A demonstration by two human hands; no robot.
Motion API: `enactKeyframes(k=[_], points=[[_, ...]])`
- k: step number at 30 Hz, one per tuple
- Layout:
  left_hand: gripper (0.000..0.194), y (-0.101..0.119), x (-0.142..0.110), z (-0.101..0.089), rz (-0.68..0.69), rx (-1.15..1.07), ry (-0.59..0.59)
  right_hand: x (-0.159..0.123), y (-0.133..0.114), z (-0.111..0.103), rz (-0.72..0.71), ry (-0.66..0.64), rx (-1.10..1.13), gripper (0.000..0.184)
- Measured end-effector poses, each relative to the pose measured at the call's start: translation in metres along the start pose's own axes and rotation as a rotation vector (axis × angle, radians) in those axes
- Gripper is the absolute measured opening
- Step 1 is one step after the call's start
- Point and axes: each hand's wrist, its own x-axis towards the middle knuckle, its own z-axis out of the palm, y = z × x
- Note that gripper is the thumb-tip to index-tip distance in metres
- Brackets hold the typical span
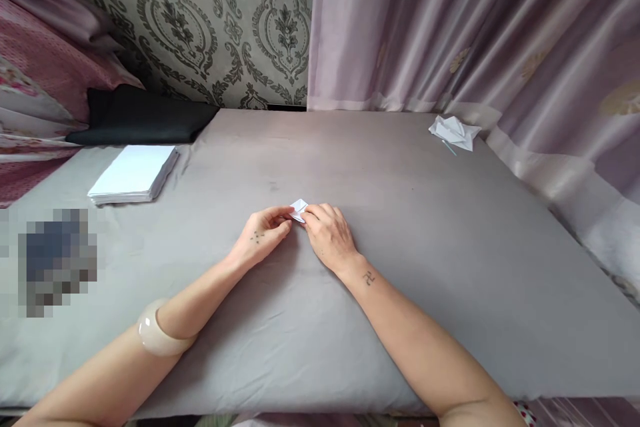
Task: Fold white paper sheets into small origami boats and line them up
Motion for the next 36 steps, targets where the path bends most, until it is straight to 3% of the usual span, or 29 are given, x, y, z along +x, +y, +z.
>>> enactKeyframes(k=[4,7,12,20,31,36], points=[[0.022,-0.006,-0.001,-0.004,0.357,0.513,0.064,-0.002,-0.001,-0.002,-0.002,-0.033,0.017,0.023],[0.021,-0.009,0.002,-0.007,0.447,0.633,-0.001,-0.003,0.001,-0.003,0.010,-0.048,0.068,0.022],[0.024,-0.010,0.005,-0.008,0.435,0.667,-0.024,-0.002,0.007,-0.001,0.066,-0.021,0.171,0.020],[0.027,-0.006,0.004,-0.003,0.401,0.726,0.019,0.000,0.006,-0.002,0.088,-0.005,0.160,0.021],[0.017,-0.009,0.008,-0.002,0.218,0.510,0.098,0.003,0.005,0.004,0.268,0.047,0.329,0.014],[0.016,-0.010,0.010,-0.002,0.197,0.488,0.099,0.005,0.005,0.006,0.307,0.055,0.324,0.014]])
